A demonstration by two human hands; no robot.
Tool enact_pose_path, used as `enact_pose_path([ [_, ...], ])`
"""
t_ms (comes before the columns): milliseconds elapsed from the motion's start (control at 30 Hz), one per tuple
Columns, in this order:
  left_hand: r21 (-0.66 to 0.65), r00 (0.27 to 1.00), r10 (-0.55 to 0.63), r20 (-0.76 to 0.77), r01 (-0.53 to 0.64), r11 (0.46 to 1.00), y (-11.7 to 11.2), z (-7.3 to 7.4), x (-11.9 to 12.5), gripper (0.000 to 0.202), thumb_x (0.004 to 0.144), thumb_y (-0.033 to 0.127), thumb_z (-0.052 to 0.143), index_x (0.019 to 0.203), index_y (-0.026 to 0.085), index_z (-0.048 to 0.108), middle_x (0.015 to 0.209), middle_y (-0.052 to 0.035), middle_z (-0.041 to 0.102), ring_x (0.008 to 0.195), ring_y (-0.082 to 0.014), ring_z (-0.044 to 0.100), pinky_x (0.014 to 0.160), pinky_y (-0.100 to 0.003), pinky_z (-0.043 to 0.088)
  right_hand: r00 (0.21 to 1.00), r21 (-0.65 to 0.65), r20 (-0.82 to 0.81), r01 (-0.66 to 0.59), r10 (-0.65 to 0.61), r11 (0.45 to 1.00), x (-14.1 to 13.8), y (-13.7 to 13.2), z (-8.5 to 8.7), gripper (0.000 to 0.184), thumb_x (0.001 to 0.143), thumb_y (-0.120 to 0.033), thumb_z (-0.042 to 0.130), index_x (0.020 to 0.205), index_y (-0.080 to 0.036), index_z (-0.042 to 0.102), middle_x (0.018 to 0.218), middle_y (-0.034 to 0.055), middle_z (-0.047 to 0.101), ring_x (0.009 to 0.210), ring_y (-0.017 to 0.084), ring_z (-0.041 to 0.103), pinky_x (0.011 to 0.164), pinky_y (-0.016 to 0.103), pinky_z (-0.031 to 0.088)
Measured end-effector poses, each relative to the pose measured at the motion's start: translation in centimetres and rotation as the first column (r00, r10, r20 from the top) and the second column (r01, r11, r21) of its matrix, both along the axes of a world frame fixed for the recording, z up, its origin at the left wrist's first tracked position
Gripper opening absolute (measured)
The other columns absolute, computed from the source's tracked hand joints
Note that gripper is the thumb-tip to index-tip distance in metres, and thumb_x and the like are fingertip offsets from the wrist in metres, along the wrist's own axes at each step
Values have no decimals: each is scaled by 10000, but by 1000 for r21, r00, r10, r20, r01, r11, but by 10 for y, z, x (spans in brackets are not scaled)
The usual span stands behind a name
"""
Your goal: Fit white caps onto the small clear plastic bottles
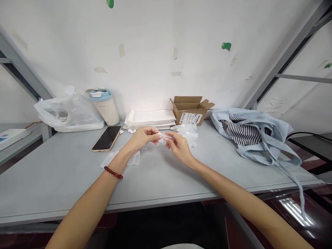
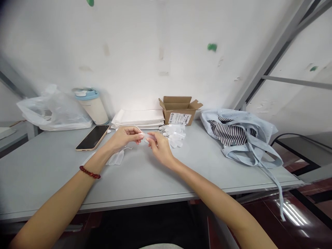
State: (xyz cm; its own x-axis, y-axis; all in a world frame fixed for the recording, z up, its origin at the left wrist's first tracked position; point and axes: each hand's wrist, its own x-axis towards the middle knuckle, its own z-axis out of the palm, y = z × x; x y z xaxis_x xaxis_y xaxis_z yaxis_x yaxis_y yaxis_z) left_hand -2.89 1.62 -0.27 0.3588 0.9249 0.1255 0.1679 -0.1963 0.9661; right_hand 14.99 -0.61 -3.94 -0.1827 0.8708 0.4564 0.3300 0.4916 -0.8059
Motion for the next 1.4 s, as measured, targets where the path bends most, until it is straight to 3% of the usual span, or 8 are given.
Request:
enact_pose_path([
  [100,2,1000,20,9,-20,1000,-1,1,2,347,647,465,711,720,137,625,655,-20,610,584,-122,557,578,-265,481,999,-39,-31,-16,15,999,-1,-1,1,238,867,-289,475,1037,-157,575,639,5,607,559,132,570,563,269,457],
  [400,0,991,116,-74,-116,993,-5,-2,11,429,720,540,618,567,157,501,477,28,480,409,-79,436,389,-204,337,998,189,41,34,-43,981,-1,-4,-2,221,876,-269,468,1036,-157,571,886,88,637,651,148,601,607,292,479],
  [600,81,997,60,-45,-56,995,-3,-3,9,342,711,472,656,668,141,581,555,3,564,505,-98,510,505,-224,430,998,-42,-60,-20,18,999,0,-3,1,260,869,-328,481,1012,-138,586,598,6,605,532,128,573,553,266,458],
  [700,67,999,34,-36,-31,997,-1,-3,6,323,685,447,686,741,134,626,619,-15,611,551,-115,552,570,-251,468,987,-153,-145,-95,73,984,2,-1,3,283,857,-381,494,969,-140,590,612,5,611,505,115,562,540,265,460],
  [833,51,999,-17,-29,19,999,-3,1,3,319,724,452,645,790,140,655,689,-35,634,656,-140,587,651,-275,496,973,-178,-215,-120,80,977,3,1,3,308,847,-413,503,971,-142,580,637,13,622,524,121,574,555,278,474],
  [967,76,995,-61,-76,67,995,-6,5,4,327,763,463,592,822,147,651,704,-32,623,703,-148,587,676,-276,499,980,-127,-189,-84,59,988,3,0,3,289,853,-386,492,996,-150,579,596,-1,606,571,135,590,591,285,484],
  [1200,88,986,28,-164,-14,996,-8,1,10,456,795,546,510,554,160,483,496,13,492,486,-100,493,503,-218,407,999,148,41,28,-34,989,4,-1,0,231,870,-302,480,1017,-161,589,714,38,624,584,138,579,604,287,471],
  [1400,0,988,56,-142,-57,998,-8,2,10,435,761,539,557,581,143,549,512,8,487,428,-81,430,430,-214,345,989,248,134,23,-58,969,6,1,-2,231,893,-315,450,1037,-189,578,834,68,635,615,151,588,611,298,468],
])
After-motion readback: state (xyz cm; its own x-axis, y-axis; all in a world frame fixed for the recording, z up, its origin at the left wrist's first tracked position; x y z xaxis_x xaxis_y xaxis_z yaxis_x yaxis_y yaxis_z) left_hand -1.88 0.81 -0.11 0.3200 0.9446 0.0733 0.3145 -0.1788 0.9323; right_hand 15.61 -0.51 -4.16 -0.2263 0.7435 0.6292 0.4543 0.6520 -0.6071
